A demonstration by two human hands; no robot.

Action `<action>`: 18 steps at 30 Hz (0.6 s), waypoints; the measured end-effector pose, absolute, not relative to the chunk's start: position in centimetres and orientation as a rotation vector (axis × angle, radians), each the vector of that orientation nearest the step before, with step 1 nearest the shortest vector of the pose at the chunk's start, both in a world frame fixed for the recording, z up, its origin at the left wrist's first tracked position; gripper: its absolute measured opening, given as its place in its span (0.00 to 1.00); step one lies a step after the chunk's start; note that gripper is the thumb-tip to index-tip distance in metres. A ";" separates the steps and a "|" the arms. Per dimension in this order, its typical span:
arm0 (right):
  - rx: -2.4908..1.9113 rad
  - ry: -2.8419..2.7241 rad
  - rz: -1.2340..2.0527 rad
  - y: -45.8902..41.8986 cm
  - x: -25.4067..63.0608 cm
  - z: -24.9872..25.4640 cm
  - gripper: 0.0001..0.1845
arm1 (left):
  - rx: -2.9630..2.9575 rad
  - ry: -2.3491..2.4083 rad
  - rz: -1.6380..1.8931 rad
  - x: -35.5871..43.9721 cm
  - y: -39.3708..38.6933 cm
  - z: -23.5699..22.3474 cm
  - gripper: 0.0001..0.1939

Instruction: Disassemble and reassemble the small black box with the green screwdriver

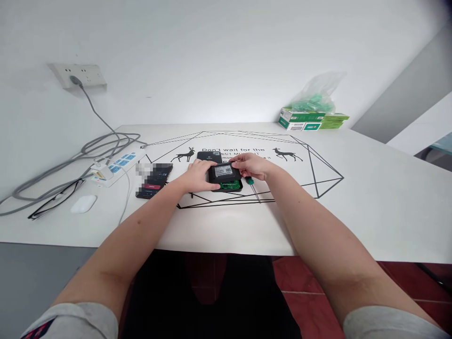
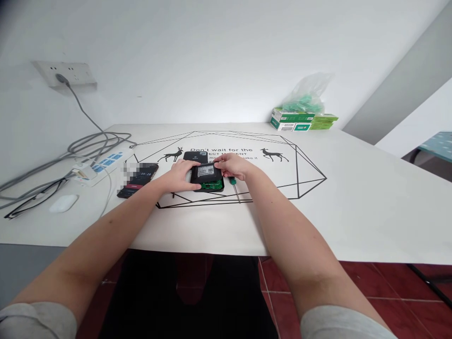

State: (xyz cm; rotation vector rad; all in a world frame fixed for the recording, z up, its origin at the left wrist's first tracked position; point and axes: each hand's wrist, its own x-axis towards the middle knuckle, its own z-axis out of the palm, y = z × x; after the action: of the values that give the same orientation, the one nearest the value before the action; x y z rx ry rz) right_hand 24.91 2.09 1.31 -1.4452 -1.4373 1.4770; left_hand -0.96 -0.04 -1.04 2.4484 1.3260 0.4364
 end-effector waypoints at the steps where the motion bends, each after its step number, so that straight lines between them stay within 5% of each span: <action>1: -1.456 -1.459 1.470 2.1 25.0 1.4 0.08 | 2.445 1.314 0.428 -1.0 0.0 -1.1 0.49; 13: -1.609 -1.715 1.318 2.2 25.3 1.3 0.11 | 2.493 1.242 0.339 -1.0 -0.1 -1.1 0.51; 18: -1.628 -1.783 1.278 2.1 25.2 1.3 0.20 | 2.510 1.240 0.309 -1.2 0.0 -1.1 0.51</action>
State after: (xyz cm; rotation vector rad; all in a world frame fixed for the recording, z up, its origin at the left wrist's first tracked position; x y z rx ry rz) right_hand 25.24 2.11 1.27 -1.6281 -1.7828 1.2777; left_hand -1.15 0.02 -1.14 2.5104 1.2403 0.3091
